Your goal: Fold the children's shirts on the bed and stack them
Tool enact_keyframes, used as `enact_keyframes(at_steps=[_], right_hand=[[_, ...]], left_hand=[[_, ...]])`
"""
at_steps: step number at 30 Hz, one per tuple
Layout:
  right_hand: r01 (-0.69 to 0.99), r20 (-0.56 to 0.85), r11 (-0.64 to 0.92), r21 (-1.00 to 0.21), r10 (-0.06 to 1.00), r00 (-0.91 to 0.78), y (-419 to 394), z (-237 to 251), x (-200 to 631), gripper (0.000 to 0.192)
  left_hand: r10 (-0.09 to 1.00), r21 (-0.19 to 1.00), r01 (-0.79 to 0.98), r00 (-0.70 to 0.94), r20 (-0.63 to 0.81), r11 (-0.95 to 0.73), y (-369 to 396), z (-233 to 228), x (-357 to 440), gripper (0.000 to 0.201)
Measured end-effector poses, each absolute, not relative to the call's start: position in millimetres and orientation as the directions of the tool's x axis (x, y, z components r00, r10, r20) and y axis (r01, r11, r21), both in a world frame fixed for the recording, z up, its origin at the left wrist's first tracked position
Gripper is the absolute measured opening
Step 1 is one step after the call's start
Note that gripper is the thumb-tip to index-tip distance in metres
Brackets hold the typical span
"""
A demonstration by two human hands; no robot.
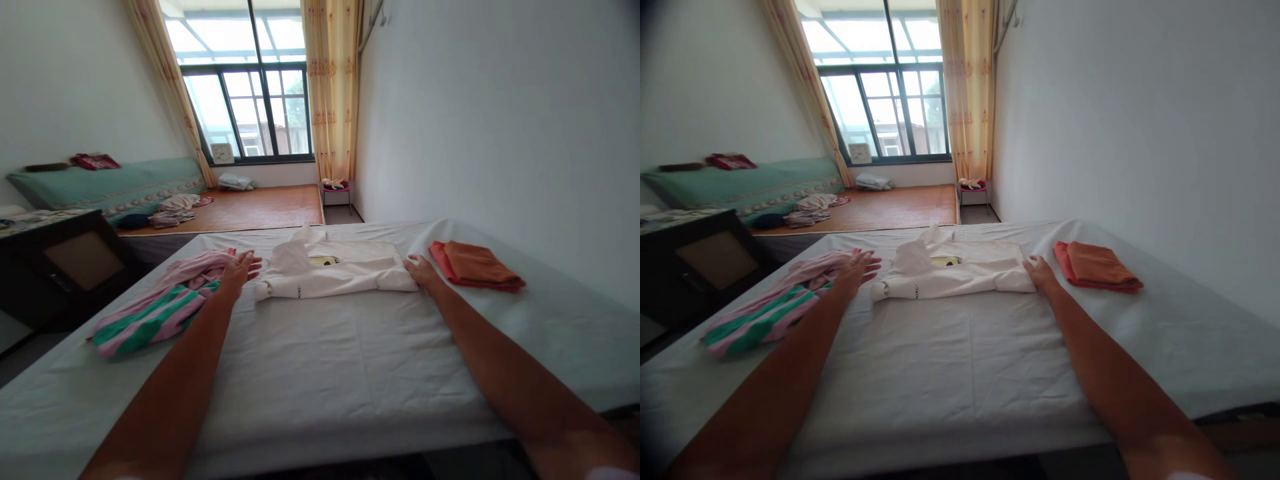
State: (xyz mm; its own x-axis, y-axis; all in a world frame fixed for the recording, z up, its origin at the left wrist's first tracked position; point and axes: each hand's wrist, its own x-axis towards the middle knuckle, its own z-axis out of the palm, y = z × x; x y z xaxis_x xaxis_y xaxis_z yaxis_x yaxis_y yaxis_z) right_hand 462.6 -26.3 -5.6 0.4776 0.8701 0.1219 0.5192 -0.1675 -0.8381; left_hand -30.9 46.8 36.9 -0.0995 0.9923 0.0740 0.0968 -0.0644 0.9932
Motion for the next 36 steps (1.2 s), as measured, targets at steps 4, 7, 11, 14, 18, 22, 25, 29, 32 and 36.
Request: enact_keyframes(at_steps=[4, 7, 11, 14, 18, 22, 25, 29, 32, 36], right_hand=[[0.534, 0.035, -0.149, -0.832, 0.947, 0.319, -40, -15, 473, 0.065], [0.58, 0.002, -0.093, -0.809, 0.987, 0.161, -46, -11, 475, 0.072], [0.653, 0.098, 0.078, -0.753, 0.995, -0.006, -46, -10, 472, 0.059], [0.628, 0.133, 0.109, -0.77, 0.991, -0.008, -47, -8, 472, 0.05], [0.534, 0.089, 0.078, -0.842, 0.996, -0.005, -54, 5, 480, 0.051], [0.532, -0.121, -0.016, -0.846, 0.979, -0.161, -65, 18, 496, 0.049], [0.553, -0.284, -0.089, -0.829, 0.918, -0.278, -71, 21, 502, 0.046], [0.564, -0.325, -0.117, -0.817, 0.902, -0.283, -72, 19, 501, 0.044], [0.572, -0.336, -0.125, -0.811, 0.899, -0.28, -71, 16, 500, 0.043], [0.588, -0.34, -0.124, -0.799, 0.9, -0.273, -69, 14, 502, 0.045]], left_hand=[[0.995, 0.771, 0.63, 0.037, 0.093, -0.095, 40, 11, -51, 0.045], [0.989, 0.597, 0.789, 0.128, 0.073, -0.147, 34, 11, -51, 0.049], [0.972, 0.56, 0.796, 0.213, 0.097, -0.23, 26, 14, -37, 0.062], [0.938, 0.634, 0.693, 0.277, 0.207, -0.344, 21, 12, -23, 0.063], [0.933, 0.789, 0.503, 0.255, 0.255, -0.353, 18, 15, -21, 0.066], [0.953, 0.798, 0.527, 0.228, 0.199, -0.293, 14, 30, -41, 0.057], [0.961, 0.792, 0.574, 0.269, 0.058, -0.208, 10, 39, -56, 0.058], [0.975, 0.798, 0.597, 0.213, -0.057, -0.083, 7, 42, -68, 0.054], [0.953, 0.719, 0.689, 0.268, -0.139, -0.089, 6, 42, -71, 0.045], [0.891, 0.681, 0.699, 0.428, -0.152, -0.219, 6, 43, -67, 0.032]])
